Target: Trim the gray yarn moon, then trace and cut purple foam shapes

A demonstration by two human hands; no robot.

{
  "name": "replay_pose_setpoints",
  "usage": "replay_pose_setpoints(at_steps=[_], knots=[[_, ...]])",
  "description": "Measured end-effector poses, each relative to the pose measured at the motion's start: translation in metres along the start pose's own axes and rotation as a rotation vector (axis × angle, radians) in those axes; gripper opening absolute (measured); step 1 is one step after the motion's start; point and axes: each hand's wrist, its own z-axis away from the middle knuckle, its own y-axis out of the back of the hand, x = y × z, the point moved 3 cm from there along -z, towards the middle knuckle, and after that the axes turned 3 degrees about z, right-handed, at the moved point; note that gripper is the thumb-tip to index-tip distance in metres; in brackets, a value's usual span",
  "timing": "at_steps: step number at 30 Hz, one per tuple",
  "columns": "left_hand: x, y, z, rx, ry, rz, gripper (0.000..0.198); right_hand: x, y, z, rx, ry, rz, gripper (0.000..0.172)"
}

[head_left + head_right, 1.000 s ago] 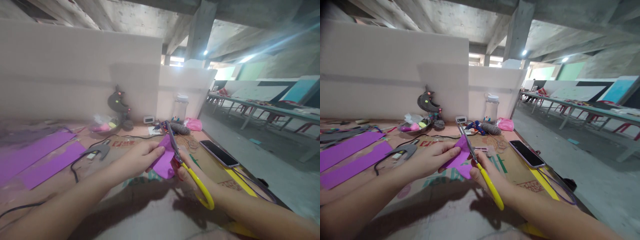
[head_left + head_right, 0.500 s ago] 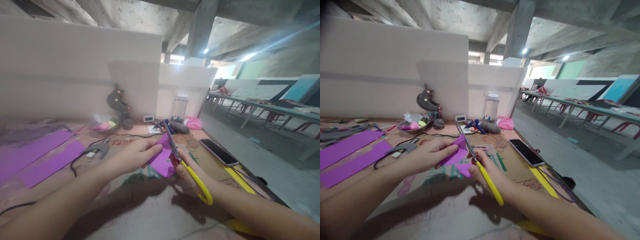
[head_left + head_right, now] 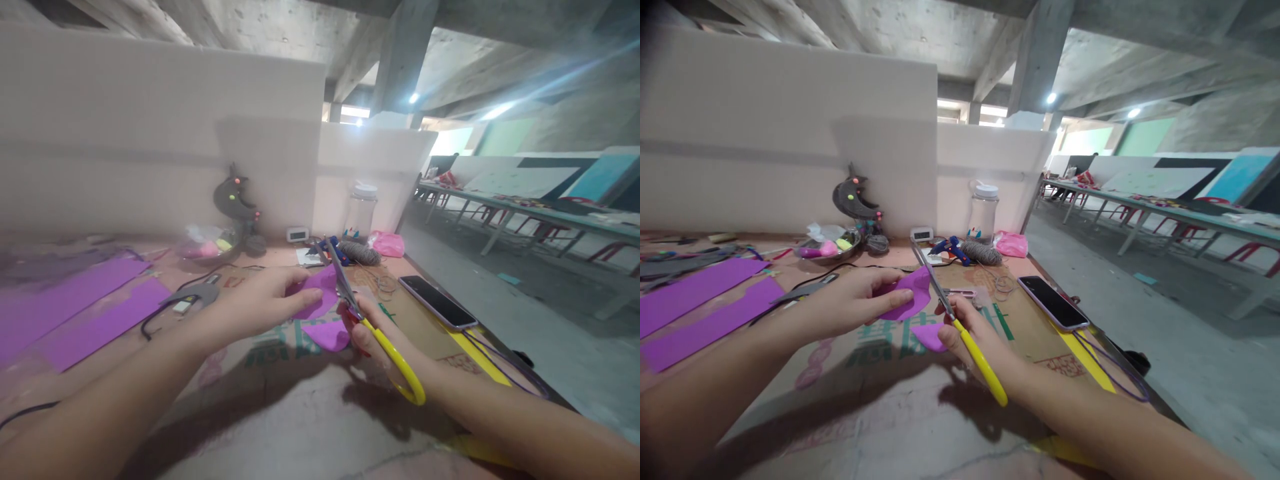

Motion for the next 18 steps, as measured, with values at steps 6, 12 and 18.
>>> replay_pose_setpoints(at_steps=[6,12,18], knots=[[-0.002,0.005,0.000,-0.010,0.000,-0.052,0.041,0.001,0.000,0.000,0.009,-0.018,-0.025,0.051],[-0.005,0.010,-0.002,0.037,-0.050,-0.031,0.035,0.009,-0.002,0.001,0.006,-0.067,-0.082,0.051],[-0.007,0.014,-0.003,0.063,-0.044,0.010,0.030,0.014,-0.004,0.000,0.011,-0.082,-0.169,0.054]])
